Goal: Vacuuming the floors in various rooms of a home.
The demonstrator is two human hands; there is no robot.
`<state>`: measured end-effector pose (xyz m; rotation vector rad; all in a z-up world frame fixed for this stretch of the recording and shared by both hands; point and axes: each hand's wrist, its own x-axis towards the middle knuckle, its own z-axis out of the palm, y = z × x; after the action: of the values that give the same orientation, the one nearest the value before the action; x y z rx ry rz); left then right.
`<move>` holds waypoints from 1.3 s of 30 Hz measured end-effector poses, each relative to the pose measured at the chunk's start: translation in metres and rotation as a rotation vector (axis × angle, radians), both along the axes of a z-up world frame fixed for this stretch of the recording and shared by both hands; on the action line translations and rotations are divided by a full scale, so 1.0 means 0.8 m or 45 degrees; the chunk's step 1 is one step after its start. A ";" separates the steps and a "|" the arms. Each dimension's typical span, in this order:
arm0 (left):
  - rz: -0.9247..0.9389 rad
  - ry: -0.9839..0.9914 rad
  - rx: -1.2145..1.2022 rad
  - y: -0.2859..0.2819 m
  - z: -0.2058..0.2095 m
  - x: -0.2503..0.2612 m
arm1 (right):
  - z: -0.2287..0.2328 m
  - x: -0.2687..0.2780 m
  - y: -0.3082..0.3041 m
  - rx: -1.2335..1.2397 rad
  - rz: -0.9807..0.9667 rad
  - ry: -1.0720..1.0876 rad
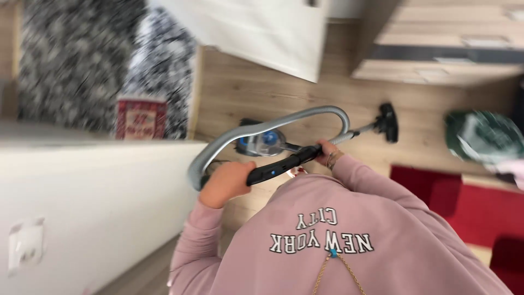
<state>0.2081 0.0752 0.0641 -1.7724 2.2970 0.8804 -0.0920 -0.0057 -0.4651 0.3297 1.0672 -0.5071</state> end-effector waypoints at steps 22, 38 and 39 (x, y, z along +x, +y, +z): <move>1.296 -0.101 0.148 0.301 0.050 0.137 | 0.142 0.470 0.044 -0.226 1.477 0.093; 1.802 0.252 0.208 0.047 -0.131 0.152 | 0.028 0.661 -0.164 -0.615 1.705 0.259; 1.812 0.277 0.226 0.015 -0.136 0.166 | 0.010 0.682 -0.200 -0.592 1.659 0.205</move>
<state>0.3410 0.0869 -0.0449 -3.1796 0.5973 1.3205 0.4533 -0.1657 -0.4575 -0.8138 1.0573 0.4114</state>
